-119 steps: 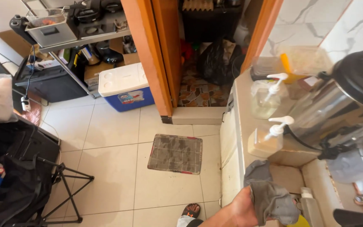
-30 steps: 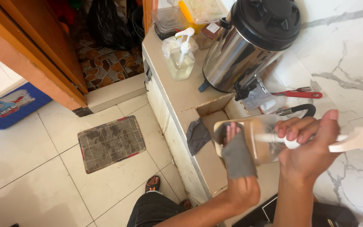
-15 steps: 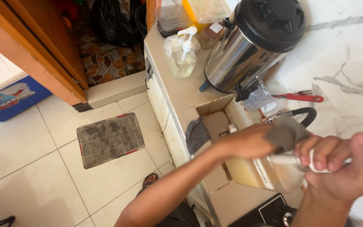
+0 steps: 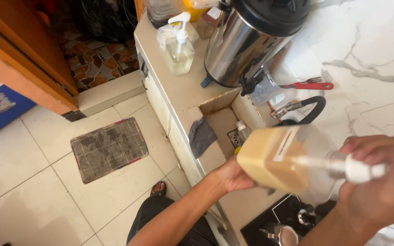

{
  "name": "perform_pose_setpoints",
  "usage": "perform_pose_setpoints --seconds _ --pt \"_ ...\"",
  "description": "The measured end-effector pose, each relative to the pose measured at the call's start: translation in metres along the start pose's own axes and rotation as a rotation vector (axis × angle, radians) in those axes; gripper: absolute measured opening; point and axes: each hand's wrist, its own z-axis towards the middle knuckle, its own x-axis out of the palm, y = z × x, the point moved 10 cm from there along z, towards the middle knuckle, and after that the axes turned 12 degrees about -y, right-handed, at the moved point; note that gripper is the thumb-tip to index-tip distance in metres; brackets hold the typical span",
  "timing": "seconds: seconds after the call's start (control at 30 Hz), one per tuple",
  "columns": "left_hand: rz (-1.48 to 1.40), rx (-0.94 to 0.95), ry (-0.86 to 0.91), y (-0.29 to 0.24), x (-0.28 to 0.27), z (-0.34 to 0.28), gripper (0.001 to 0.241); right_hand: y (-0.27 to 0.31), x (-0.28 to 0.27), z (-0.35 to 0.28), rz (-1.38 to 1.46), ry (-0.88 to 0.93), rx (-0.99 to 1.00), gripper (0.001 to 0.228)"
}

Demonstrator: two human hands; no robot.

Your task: Cleaning and wiping down syrup bottles and the countertop at a coffee shop station.

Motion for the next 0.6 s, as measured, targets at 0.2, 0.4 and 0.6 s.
perform_pose_setpoints --seconds 0.2,0.4,0.6 --pt "0.109 -0.145 -0.11 0.021 0.01 -0.03 0.053 -0.032 -0.014 -0.01 0.354 0.521 0.184 0.054" --pt "-0.022 0.471 -0.375 0.011 0.006 -0.033 0.052 -0.047 -0.055 -0.021 0.111 -0.105 0.327 0.07" --pt "0.642 1.272 -0.465 -0.004 0.081 -0.109 0.048 -0.013 0.001 -0.037 -0.103 -0.112 0.193 0.064"
